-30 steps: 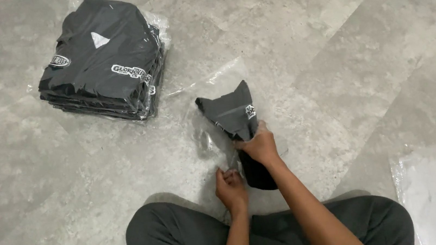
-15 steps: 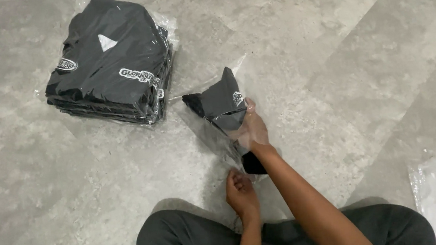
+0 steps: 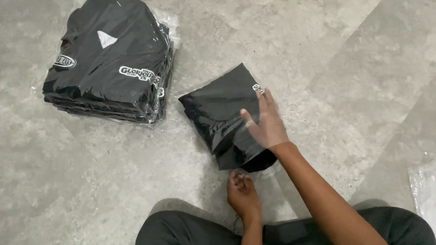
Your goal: The person sits on the floor and repeatedly folds black shirts, places them into clear plastic bags, and stacks the packaged items. The person handles the shirts and bags by hand, smoothing the plastic and arranging the folded stacks on the floor.
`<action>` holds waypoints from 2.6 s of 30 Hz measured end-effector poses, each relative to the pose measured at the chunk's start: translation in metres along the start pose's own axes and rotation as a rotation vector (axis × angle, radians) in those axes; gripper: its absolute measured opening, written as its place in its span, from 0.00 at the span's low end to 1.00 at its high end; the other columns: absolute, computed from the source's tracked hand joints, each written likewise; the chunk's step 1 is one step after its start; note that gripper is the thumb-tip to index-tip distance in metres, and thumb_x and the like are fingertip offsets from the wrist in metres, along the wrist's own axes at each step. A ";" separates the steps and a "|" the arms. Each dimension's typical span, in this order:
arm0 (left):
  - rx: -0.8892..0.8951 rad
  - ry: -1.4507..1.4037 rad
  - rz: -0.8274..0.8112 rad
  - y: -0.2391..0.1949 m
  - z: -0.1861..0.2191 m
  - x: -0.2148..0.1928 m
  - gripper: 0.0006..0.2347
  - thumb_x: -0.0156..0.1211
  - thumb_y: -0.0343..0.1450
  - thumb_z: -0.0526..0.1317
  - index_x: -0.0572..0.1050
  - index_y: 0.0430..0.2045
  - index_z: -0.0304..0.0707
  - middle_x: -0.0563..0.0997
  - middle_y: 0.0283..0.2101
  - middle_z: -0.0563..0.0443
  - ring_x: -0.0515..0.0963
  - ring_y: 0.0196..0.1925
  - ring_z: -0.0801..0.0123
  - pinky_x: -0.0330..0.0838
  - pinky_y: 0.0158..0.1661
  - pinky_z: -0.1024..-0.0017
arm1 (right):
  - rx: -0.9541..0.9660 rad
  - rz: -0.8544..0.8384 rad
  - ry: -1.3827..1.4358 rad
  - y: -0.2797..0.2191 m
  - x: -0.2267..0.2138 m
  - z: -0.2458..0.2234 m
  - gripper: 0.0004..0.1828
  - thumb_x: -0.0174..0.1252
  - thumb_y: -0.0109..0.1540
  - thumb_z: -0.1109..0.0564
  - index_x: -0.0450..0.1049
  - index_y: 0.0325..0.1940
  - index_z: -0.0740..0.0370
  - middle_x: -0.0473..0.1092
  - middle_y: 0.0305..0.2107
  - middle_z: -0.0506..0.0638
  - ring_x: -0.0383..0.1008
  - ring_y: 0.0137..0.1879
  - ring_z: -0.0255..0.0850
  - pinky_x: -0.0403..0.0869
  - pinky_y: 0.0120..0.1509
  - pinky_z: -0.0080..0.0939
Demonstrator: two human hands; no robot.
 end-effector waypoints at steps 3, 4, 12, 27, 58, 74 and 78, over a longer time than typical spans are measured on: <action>-0.035 0.082 -0.020 -0.011 0.016 -0.004 0.19 0.59 0.75 0.39 0.74 0.63 0.43 0.87 0.45 0.51 0.86 0.47 0.66 0.80 0.52 0.70 | -0.277 0.063 -0.520 0.002 0.032 0.024 0.45 0.54 0.65 0.43 0.49 0.81 0.65 0.35 0.79 0.67 0.26 0.84 0.67 0.38 0.82 0.67; -0.034 0.080 -0.019 -0.012 0.017 -0.003 0.19 0.59 0.75 0.39 0.74 0.63 0.43 0.87 0.45 0.51 0.86 0.47 0.66 0.80 0.52 0.70 | -0.279 0.064 -0.520 0.001 0.041 0.022 0.45 0.54 0.65 0.43 0.49 0.81 0.65 0.35 0.79 0.67 0.26 0.84 0.67 0.38 0.82 0.67; 0.021 0.161 0.027 -0.003 0.007 -0.008 0.18 0.60 0.73 0.35 0.76 0.59 0.42 0.88 0.40 0.53 0.87 0.43 0.68 0.80 0.47 0.68 | -0.222 0.014 -0.703 -0.023 0.090 0.017 0.75 0.48 0.46 0.02 0.25 0.84 0.30 0.19 0.80 0.63 0.31 0.81 0.80 0.39 0.68 0.95; -0.017 0.181 0.007 -0.010 0.014 -0.012 0.22 0.60 0.74 0.48 0.70 0.61 0.39 0.85 0.49 0.49 0.86 0.49 0.63 0.81 0.49 0.66 | -0.149 -0.248 -0.330 -0.045 0.048 0.023 0.47 0.28 0.67 0.26 0.39 0.84 0.51 0.27 0.82 0.52 0.12 0.84 0.57 0.19 0.77 0.77; 0.201 0.430 -0.357 0.003 0.151 -0.006 0.33 0.49 0.76 0.29 0.50 0.79 0.60 0.55 0.78 0.35 0.65 0.74 0.38 0.70 0.66 0.55 | 0.383 0.264 0.659 -0.104 -0.042 0.255 0.14 0.71 0.59 0.59 0.84 0.49 0.60 0.82 0.32 0.50 0.76 0.35 0.36 0.76 0.38 0.37; 0.807 0.890 -0.360 -0.044 0.189 -0.040 0.27 0.65 0.69 0.34 0.66 0.65 0.37 0.67 0.62 0.31 0.68 0.67 0.31 0.70 0.59 0.37 | -0.341 0.166 -0.232 -0.105 -0.085 0.174 0.20 0.63 0.62 0.58 0.75 0.59 0.53 0.72 0.49 0.53 0.72 0.61 0.53 0.70 0.65 0.53; 1.134 1.338 -0.420 -0.044 0.175 -0.001 0.24 0.66 0.72 0.37 0.67 0.64 0.41 0.68 0.61 0.39 0.69 0.67 0.46 0.71 0.59 0.48 | -0.517 0.140 -0.504 -0.096 -0.065 0.154 0.28 0.69 0.59 0.48 0.70 0.62 0.47 0.67 0.57 0.48 0.63 0.70 0.50 0.62 0.69 0.52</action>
Point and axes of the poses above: each hand's wrist, its own y-axis towards the middle knuckle, its own x-axis out of the palm, z = x × y, the point moved 8 cm from there along y, towards the middle knuckle
